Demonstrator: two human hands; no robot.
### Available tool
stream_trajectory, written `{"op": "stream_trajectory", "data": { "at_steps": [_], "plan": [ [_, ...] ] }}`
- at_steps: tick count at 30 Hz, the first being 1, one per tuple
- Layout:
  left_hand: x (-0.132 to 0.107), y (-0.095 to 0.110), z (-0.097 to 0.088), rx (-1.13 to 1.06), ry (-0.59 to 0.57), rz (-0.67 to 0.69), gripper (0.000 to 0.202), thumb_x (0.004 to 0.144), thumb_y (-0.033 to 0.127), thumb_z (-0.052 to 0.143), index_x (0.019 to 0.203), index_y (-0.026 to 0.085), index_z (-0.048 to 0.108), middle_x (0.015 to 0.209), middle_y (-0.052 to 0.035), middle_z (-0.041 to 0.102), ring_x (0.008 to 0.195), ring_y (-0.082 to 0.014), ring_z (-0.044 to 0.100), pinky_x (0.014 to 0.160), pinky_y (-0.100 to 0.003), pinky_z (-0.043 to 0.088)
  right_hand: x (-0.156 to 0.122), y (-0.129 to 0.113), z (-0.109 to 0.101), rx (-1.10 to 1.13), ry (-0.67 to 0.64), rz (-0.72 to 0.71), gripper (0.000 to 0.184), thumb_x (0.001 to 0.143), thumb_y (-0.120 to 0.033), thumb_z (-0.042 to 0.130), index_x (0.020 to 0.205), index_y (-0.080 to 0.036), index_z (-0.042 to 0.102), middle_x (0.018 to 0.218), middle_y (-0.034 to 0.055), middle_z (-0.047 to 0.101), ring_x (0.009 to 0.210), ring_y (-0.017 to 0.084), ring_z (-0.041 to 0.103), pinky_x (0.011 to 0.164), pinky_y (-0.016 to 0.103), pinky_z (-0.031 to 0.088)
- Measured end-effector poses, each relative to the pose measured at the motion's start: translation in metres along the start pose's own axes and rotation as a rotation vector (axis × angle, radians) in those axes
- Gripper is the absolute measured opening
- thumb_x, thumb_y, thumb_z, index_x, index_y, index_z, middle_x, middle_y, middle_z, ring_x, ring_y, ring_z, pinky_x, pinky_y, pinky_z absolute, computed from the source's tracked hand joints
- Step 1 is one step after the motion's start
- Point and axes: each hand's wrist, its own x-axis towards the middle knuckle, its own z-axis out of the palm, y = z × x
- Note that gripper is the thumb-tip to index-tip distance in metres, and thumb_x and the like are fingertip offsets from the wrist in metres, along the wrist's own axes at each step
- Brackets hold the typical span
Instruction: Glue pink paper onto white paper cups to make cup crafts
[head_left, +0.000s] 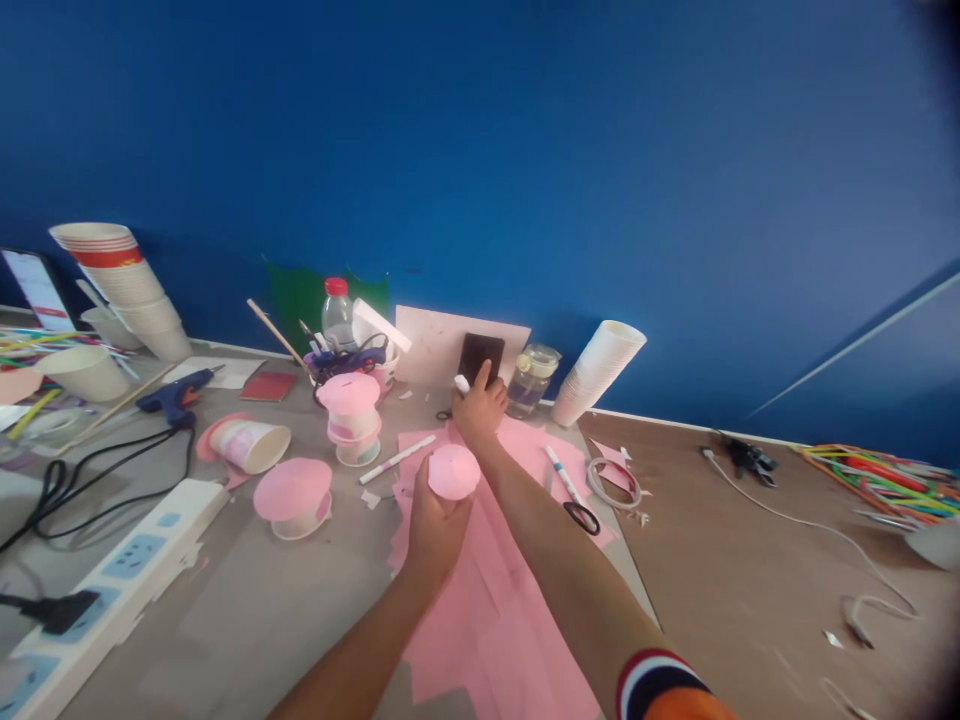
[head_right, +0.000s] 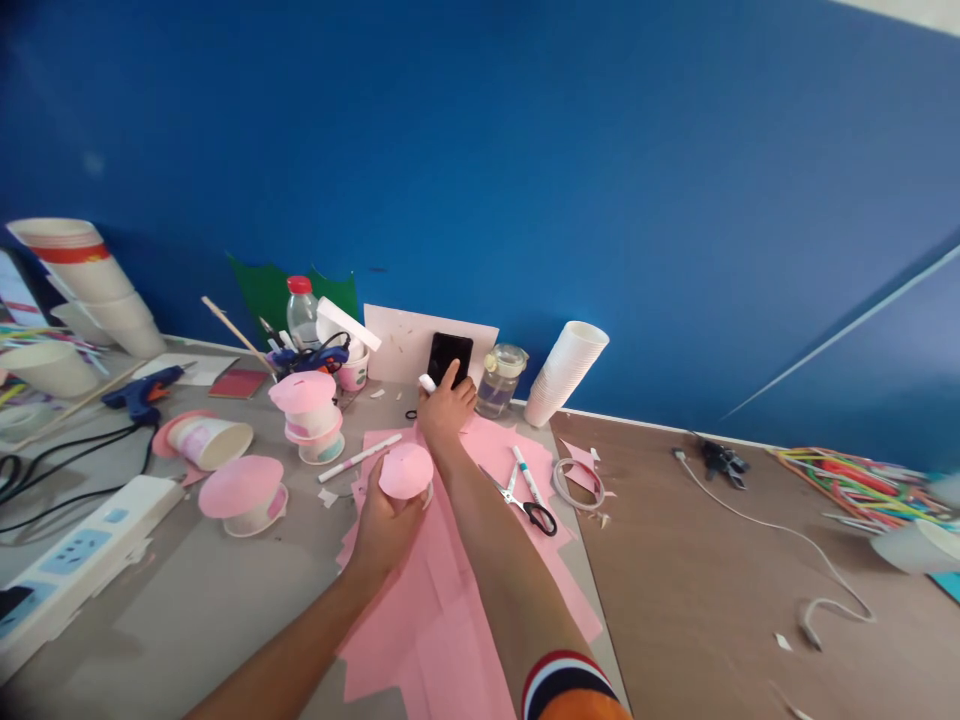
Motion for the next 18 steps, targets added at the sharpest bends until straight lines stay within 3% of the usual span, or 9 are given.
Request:
{"op": "stream_trajectory", "data": {
  "at_steps": [5,10,18],
  "plan": [
    [0.001,0.003,0.0,-0.067,0.05,-0.009,0.067,0.072,0.023,0.066,0.132,0.025,0.035,0.126,-0.0102,0.055,0.114,-0.0212,0.054,0.1,-0.037,0.04,-0.002,-0.009,0.005,0.01,0.009,0.049,0.077,0.081,-0.046,0.053,0.143,-0.014,0.021,0.135,0.0285,0.031,0.122,0.04,0.033,0.095,0.055,0.022],
    [-0.001,0.003,0.002,-0.114,0.017,0.005,0.066,0.074,0.022,0.065,0.132,0.023,0.035,0.128,-0.0116,0.053,0.117,-0.0209,0.052,0.1,-0.036,0.04,-0.003,-0.012,0.005,0.002,-0.008,0.115,0.078,0.08,-0.045,0.055,0.144,-0.017,0.019,0.131,0.0272,0.035,0.119,0.039,0.037,0.096,0.055,0.021],
    [0.0,0.004,0.0,-0.106,0.057,0.054,0.064,0.073,0.026,0.067,0.13,0.024,0.037,0.128,-0.0118,0.053,0.118,-0.0221,0.051,0.1,-0.038,0.041,-0.001,-0.017,0.007,-0.056,-0.031,0.151,0.08,0.083,-0.046,0.051,0.145,-0.014,0.013,0.132,0.0281,0.033,0.121,0.038,0.034,0.096,0.055,0.019]
  ]
}}
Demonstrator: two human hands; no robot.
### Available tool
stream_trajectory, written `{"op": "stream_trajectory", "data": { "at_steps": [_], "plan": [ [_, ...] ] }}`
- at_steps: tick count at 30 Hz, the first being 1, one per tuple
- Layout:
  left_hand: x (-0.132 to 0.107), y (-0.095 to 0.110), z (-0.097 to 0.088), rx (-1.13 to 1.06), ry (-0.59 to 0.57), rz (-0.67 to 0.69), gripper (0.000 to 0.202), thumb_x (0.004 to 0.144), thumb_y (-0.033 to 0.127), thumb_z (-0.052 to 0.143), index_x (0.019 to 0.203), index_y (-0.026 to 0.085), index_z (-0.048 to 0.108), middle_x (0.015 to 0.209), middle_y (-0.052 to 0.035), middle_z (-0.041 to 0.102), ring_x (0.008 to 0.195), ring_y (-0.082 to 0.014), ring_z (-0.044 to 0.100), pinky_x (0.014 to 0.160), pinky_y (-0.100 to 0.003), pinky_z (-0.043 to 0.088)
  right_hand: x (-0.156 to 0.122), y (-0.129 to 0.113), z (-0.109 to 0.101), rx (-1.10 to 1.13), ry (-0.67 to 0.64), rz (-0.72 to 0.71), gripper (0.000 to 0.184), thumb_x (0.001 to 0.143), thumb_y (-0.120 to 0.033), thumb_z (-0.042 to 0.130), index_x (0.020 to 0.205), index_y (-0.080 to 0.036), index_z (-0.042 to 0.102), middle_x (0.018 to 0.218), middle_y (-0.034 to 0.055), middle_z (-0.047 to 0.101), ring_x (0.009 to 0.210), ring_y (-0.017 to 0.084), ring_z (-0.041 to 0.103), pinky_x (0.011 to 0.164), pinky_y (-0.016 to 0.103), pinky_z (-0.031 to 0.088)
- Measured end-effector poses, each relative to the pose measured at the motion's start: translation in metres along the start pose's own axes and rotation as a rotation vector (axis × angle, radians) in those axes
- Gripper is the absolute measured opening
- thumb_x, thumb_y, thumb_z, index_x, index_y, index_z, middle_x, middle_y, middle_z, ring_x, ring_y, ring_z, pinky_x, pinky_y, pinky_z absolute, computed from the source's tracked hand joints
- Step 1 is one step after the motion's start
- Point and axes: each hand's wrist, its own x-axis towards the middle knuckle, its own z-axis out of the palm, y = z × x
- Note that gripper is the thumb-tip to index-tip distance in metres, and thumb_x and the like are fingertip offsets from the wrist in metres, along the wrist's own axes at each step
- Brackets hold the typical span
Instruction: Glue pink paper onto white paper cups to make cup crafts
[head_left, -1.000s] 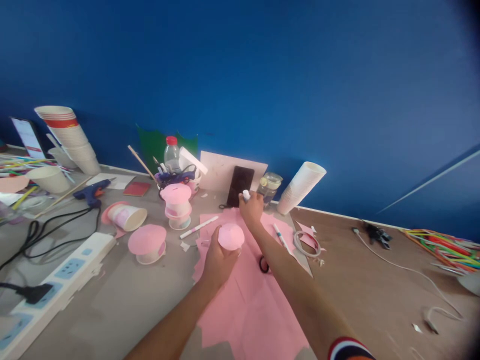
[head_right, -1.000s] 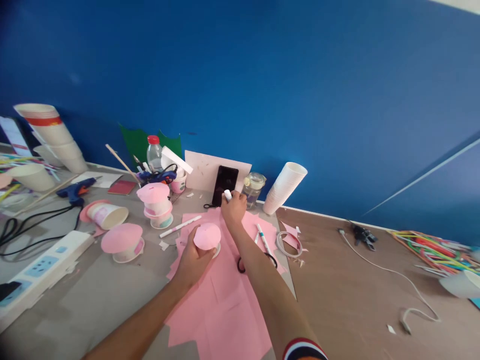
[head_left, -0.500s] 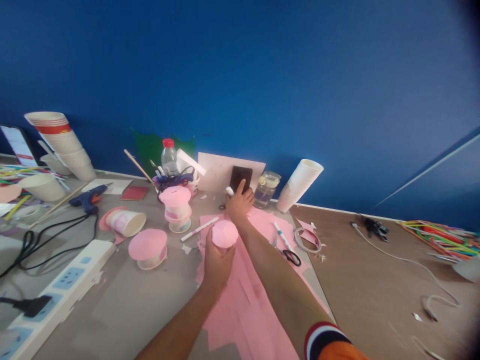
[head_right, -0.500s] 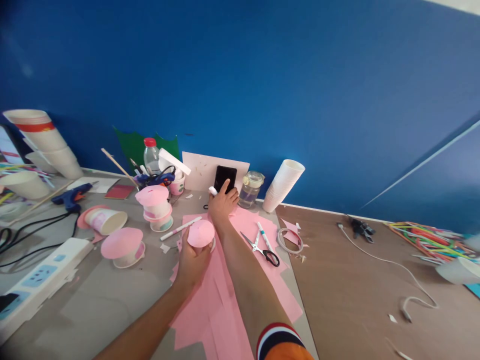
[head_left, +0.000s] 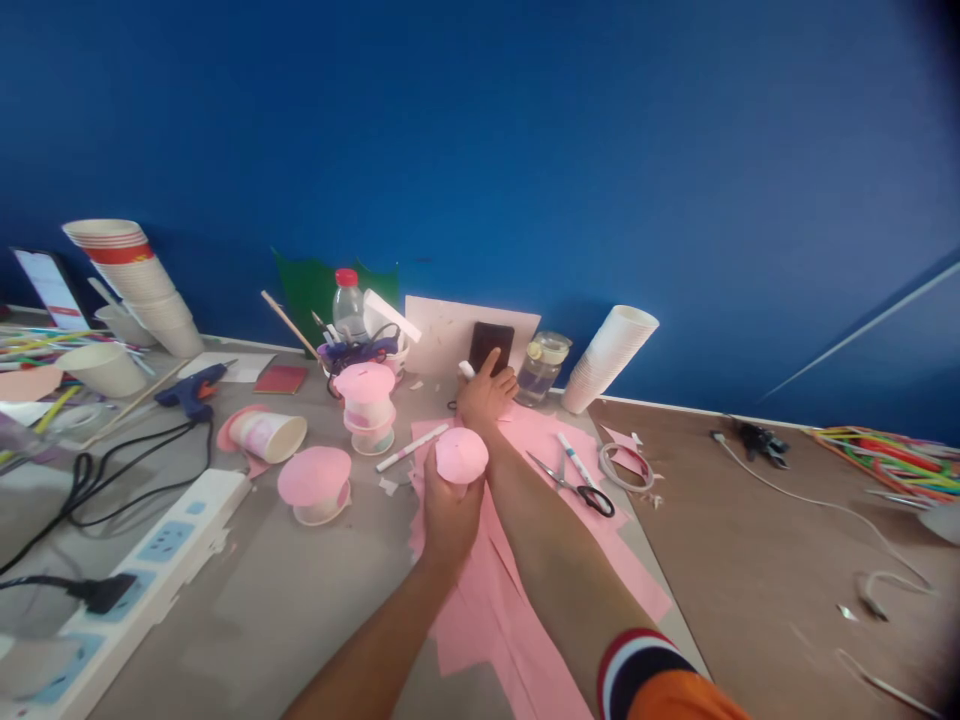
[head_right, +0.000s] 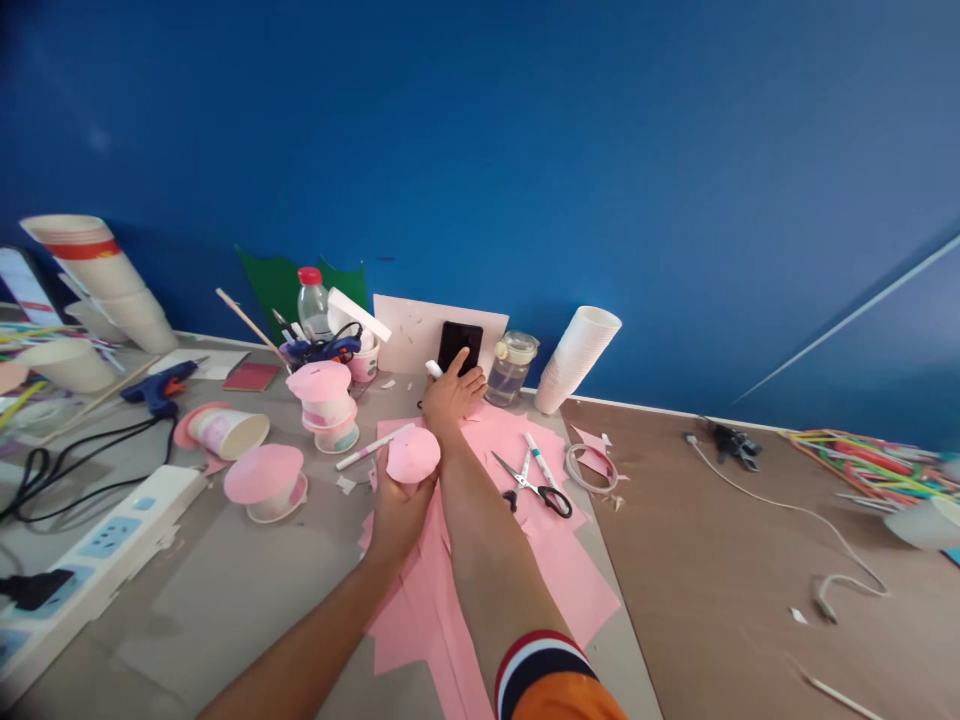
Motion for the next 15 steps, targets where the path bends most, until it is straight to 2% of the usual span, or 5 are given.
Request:
{"op": "stream_trajectory", "data": {
  "at_steps": [8,15],
  "plan": [
    [0.001,0.004,-0.001,0.033,-0.004,0.01,0.062,0.075,0.029,0.066,0.129,0.023,0.037,0.127,-0.0113,0.054,0.114,-0.0201,0.054,0.096,-0.033,0.044,0.006,-0.002,0.012,-0.074,0.028,0.018,0.081,0.082,-0.038,0.057,0.146,-0.014,0.012,0.126,0.0281,0.039,0.116,0.038,0.041,0.096,0.054,0.022],
    [-0.003,0.014,0.0,0.069,-0.015,0.018,0.061,0.075,0.028,0.065,0.129,0.023,0.037,0.125,-0.0117,0.055,0.11,-0.0199,0.056,0.094,-0.033,0.044,0.007,-0.001,0.007,0.035,-0.007,-0.03,0.082,0.08,-0.032,0.057,0.145,-0.013,0.012,0.128,0.0302,0.037,0.119,0.039,0.038,0.096,0.06,0.019]
  ]
}}
